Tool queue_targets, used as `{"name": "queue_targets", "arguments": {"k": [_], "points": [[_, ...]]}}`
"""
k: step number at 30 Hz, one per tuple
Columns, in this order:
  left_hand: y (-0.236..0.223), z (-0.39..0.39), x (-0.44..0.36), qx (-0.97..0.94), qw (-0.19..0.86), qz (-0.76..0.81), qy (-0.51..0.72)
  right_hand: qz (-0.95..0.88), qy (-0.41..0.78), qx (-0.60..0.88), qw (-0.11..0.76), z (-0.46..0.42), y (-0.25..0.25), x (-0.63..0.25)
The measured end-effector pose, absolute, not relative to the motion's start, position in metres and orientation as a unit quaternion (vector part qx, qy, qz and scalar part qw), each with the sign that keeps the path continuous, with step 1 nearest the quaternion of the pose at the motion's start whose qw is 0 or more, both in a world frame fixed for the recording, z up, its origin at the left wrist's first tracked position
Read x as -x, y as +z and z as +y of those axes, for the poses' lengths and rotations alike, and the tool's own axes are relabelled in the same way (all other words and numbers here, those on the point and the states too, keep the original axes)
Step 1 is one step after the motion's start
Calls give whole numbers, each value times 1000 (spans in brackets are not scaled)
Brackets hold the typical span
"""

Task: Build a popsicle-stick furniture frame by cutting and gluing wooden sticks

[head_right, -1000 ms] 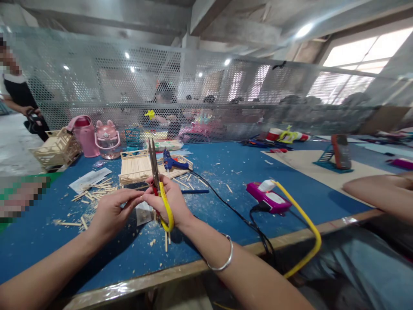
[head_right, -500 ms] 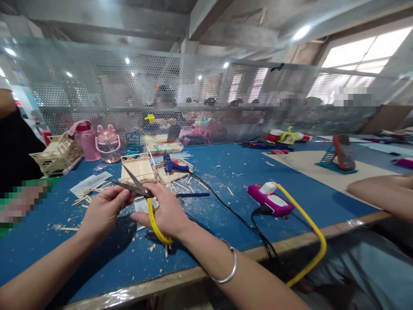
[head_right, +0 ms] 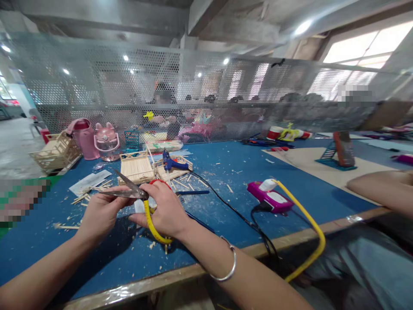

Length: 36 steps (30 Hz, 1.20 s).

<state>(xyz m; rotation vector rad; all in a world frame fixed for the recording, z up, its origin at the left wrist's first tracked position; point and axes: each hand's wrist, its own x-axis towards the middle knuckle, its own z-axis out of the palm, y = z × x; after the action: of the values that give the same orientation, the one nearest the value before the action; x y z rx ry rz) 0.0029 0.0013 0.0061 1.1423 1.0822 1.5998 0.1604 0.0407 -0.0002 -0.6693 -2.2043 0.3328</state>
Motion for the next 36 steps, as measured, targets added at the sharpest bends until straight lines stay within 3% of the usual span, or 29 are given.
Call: {"name": "queue_targets", "arguments": {"k": [36], "points": [[12,-1,-2,-491,449,425,614,-879,62,265,391,42,2,-166]]}}
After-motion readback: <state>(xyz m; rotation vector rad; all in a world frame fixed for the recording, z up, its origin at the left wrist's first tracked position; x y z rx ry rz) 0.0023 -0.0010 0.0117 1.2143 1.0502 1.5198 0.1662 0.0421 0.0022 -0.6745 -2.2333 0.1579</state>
